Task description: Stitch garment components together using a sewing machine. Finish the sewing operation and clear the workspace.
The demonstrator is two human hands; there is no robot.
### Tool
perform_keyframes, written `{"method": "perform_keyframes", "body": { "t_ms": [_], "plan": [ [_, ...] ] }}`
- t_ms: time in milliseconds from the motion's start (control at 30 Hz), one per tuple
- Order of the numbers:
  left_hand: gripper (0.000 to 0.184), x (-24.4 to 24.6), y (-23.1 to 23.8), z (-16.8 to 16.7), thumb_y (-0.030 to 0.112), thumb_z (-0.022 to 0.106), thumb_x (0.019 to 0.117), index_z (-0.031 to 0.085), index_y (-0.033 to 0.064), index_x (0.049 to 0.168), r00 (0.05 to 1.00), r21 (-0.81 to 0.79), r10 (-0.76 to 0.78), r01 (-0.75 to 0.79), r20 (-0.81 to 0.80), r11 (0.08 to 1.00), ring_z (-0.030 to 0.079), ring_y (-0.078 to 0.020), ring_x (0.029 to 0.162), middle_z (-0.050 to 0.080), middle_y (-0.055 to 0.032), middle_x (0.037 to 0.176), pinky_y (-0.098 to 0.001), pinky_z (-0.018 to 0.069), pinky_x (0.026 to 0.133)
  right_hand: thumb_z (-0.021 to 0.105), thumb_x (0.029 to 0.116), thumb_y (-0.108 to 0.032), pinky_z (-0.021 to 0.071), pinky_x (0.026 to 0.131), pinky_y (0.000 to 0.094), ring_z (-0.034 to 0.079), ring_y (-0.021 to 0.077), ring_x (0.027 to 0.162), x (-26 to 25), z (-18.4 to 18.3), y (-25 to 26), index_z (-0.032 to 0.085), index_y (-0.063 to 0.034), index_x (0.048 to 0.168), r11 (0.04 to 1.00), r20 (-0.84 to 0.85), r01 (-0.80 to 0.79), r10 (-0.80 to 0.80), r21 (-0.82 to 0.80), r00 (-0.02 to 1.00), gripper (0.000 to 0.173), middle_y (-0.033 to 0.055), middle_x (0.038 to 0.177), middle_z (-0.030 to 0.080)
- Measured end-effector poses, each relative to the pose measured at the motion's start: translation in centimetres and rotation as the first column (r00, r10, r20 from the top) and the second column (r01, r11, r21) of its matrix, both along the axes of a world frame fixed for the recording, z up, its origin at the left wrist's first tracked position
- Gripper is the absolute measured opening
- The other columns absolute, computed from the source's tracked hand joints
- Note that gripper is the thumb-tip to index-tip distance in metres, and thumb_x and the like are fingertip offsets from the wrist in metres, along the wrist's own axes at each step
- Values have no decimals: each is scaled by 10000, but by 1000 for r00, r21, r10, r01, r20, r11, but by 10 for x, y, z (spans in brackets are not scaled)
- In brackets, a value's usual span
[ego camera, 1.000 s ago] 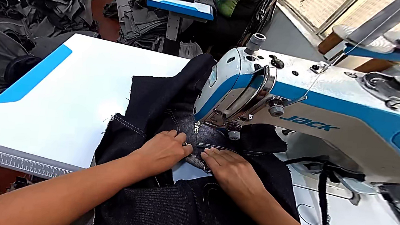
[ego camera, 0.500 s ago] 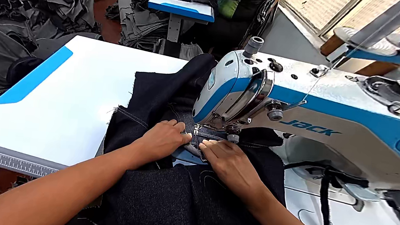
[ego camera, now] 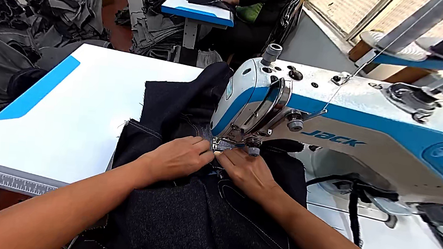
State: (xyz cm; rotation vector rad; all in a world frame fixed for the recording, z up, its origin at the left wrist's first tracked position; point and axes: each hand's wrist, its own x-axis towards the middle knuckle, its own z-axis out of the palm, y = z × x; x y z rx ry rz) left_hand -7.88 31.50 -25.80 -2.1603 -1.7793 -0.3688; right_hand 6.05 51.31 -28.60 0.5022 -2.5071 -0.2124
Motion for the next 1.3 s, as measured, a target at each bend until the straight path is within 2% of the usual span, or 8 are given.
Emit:
{"method": "perform_keyframes", "body": {
  "t_ms": [167, 267, 367, 467, 700, 900, 1133, 1300],
  "plan": [
    [101, 18, 11, 6, -21, 598, 934, 670, -73, 981, 980, -194, 201, -198, -3, 961, 710, -350, 874, 677, -206, 909, -440, 576, 760, 597, 867, -3, 530, 555, 406, 689, 293, 689, -9, -5, -14, 676, 9, 815, 1000, 33, -6, 6, 23, 999, 96, 136, 783, 665],
    [120, 21, 15, 18, -22, 594, 960, 659, -81, 1043, 958, -374, 284, -247, 46, 894, 708, -381, 969, 695, -231, 984, -494, 557, 844, 631, 840, 31, 530, 588, 437, 682, 327, 692, -9, -6, -27, 680, 40, 825, 995, 46, 86, -83, -52, 995, 52, 163, 768, 650],
    [236, 25, 5, 1, -46, 546, 978, 673, -83, 1173, 979, -316, 203, -185, 26, 931, 723, -371, 910, 719, -220, 934, -493, 561, 826, 620, 889, 56, 560, 694, 442, 705, 337, 814, 15, -7, -33, 708, 65, 988, 987, 99, 151, -145, -59, 984, 132, 184, 868, 689],
    [373, 37, -10, -18, -49, 567, 952, 641, -52, 1317, 975, -236, 212, -223, -73, 946, 709, -321, 855, 714, -172, 887, -436, 554, 804, 593, 913, 44, 567, 775, 401, 717, 318, 922, 40, -10, -36, 696, 78, 1191, 980, 133, 188, -196, 72, 972, 298, 191, 1011, 729],
    [476, 38, -11, -21, -54, 565, 955, 586, 19, 1425, 953, -266, 302, -294, -11, 918, 702, -332, 848, 713, -162, 882, -452, 542, 806, 618, 888, 67, 572, 783, 423, 714, 340, 930, 44, -9, -36, 709, 64, 1185, 977, 172, 211, -210, 13, 962, 310, 198, 1028, 729],
    [447, 29, -8, -17, -41, 518, 994, 612, 64, 1419, 952, -325, 302, -268, 57, 907, 706, -349, 914, 726, -174, 933, -479, 533, 855, 640, 877, 95, 588, 833, 434, 724, 347, 962, 43, -8, -31, 743, 29, 1147, 971, 198, 218, -195, -101, 960, 296, 187, 1028, 743],
    [479, 17, -1, -8, -52, 511, 1000, 599, 103, 1445, 938, -426, 328, -252, 114, 869, 686, -376, 1046, 727, -193, 1055, -520, 498, 949, 633, 870, 116, 582, 793, 441, 711, 353, 918, 34, -9, -28, 747, 38, 1115, 963, 188, 223, -193, -152, 963, 282, 190, 971, 728],
    [466, 6, 8, -5, -53, 508, 995, 629, 109, 1416, 938, -415, 331, -263, 102, 871, 684, -376, 1029, 727, -189, 1033, -514, 500, 916, 608, 894, 111, 580, 804, 459, 706, 369, 936, 27, -9, -26, 740, 42, 1125, 956, 195, 247, -215, -160, 957, 275, 201, 982, 720]
  ]
}}
